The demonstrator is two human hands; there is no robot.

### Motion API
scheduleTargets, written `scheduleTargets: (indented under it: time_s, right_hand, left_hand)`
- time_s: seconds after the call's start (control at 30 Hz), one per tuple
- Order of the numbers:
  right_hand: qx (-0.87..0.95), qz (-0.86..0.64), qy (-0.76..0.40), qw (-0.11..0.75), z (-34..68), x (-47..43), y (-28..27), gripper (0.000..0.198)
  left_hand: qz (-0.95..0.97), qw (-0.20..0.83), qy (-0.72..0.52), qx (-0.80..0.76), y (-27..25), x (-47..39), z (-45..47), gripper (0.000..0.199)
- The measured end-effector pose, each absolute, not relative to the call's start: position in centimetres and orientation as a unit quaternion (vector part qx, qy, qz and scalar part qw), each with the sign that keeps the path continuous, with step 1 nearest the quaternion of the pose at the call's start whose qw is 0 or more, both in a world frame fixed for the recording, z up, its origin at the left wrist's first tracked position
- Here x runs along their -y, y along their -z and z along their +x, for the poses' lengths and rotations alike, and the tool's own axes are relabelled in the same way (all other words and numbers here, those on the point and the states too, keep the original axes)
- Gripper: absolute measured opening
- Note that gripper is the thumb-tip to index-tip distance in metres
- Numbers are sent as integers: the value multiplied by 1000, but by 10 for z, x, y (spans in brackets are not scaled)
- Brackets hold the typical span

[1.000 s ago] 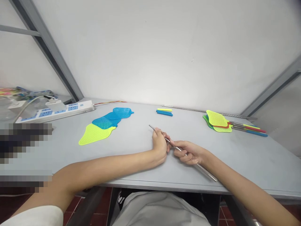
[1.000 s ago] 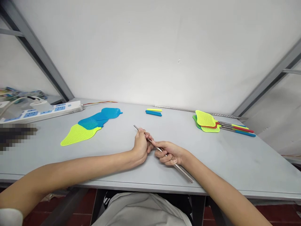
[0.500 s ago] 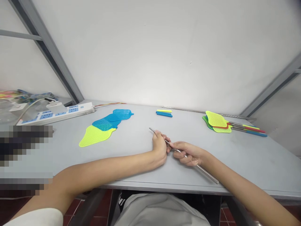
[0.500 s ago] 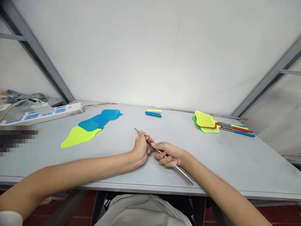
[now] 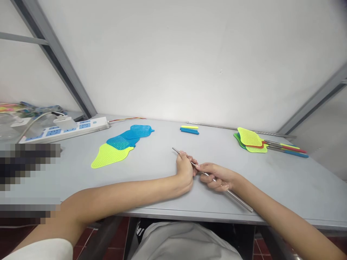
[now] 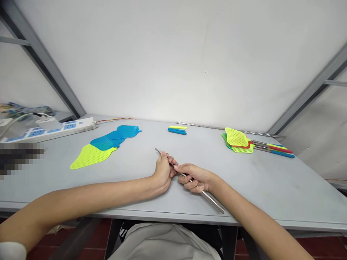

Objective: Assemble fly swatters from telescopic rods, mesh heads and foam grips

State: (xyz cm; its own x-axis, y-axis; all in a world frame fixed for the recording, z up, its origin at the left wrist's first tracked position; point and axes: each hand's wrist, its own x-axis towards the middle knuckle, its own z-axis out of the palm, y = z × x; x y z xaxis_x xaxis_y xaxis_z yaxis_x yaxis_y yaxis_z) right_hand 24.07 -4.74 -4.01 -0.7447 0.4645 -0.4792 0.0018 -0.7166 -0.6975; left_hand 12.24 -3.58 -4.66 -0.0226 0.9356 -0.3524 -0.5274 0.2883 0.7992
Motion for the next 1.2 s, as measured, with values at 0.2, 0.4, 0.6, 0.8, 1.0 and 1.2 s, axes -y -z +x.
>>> scheduleTargets:
  time_s: [0.2,0.4,0.6,0.8,1.0,1.2]
  right_hand:
    - [355,-338,-861,137,240,47,42,18]
    - [358,-341,-858,137,240,47,42,18]
    - [352,-334,-863,139,240,47,43,17]
    - [338,-327,-873,131,241,43,42,17]
    - [337,-337,-874,96,243,41,34,20]
    - [352,-348,-863,99,245,42,32,20]
  left_hand:
    - [212,662,-559,-452,47,37,123,27]
    - [197,660,-568,-450,45,39,124,26]
    - [191,663,-575,-440,46,41,125,27]
    - [213,673,-560,-435,45,37,124,27]
    - [237,693,-538,-417,50,32,123,27]
    - [215,732,-536,-362,51,28,123,24]
